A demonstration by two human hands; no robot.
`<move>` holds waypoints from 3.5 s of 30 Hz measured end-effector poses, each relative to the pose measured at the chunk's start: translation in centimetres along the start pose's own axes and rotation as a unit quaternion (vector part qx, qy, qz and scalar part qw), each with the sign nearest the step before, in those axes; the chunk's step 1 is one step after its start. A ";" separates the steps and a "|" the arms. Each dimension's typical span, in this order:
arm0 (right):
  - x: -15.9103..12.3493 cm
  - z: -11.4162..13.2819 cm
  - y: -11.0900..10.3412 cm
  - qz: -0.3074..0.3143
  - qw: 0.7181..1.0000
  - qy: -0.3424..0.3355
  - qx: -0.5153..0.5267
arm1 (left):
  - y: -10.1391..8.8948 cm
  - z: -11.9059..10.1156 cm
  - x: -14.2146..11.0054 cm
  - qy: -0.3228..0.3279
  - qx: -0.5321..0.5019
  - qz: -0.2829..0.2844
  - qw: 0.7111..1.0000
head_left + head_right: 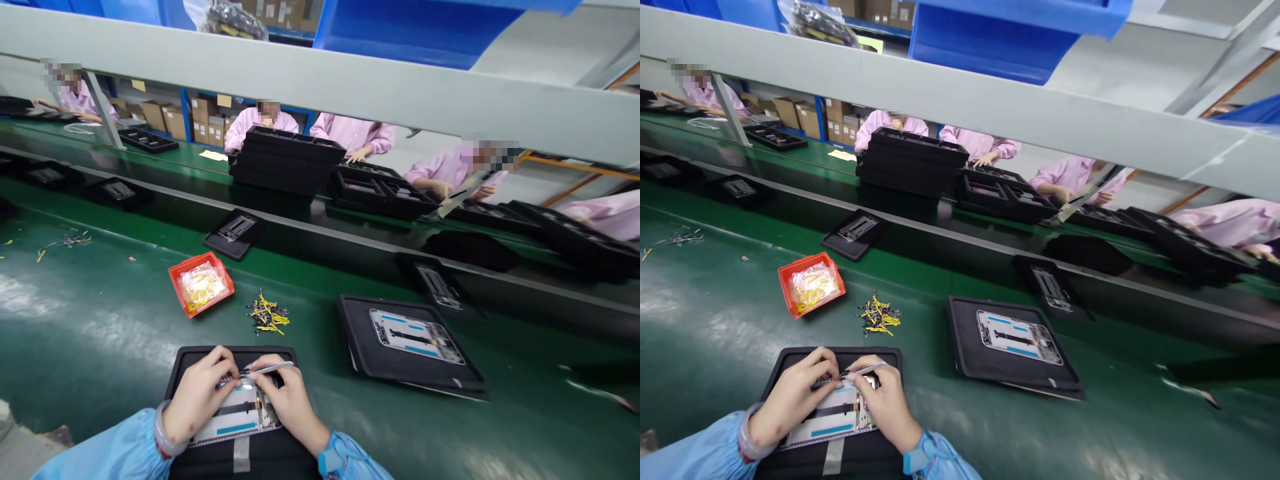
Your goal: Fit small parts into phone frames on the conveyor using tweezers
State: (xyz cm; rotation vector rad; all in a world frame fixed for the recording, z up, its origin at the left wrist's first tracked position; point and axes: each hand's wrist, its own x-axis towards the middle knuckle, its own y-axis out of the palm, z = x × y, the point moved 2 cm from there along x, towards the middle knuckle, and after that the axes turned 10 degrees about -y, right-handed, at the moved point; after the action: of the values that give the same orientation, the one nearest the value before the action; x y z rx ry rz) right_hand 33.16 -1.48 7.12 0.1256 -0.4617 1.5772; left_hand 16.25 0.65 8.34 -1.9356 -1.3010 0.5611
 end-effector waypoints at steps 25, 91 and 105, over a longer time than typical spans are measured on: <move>0.7 -0.2 -1.0 0.089 0.995 -0.005 -0.034 | 0.1 -0.1 -2.0 0.247 0.240 -0.086 0.935; 0.3 0.4 -1.3 0.112 0.986 -0.077 -0.097 | 0.7 0.2 -1.5 0.216 0.245 -0.081 0.942; 0.2 1.8 0.1 0.134 0.940 -0.187 -0.250 | 0.9 -0.4 -1.5 0.212 0.241 -0.125 0.939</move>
State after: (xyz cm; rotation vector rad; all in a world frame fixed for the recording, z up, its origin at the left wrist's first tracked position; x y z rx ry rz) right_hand 32.74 -1.95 8.80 -0.0322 -1.2078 1.6523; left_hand 16.48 -1.01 7.79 -1.3624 -0.9952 0.2744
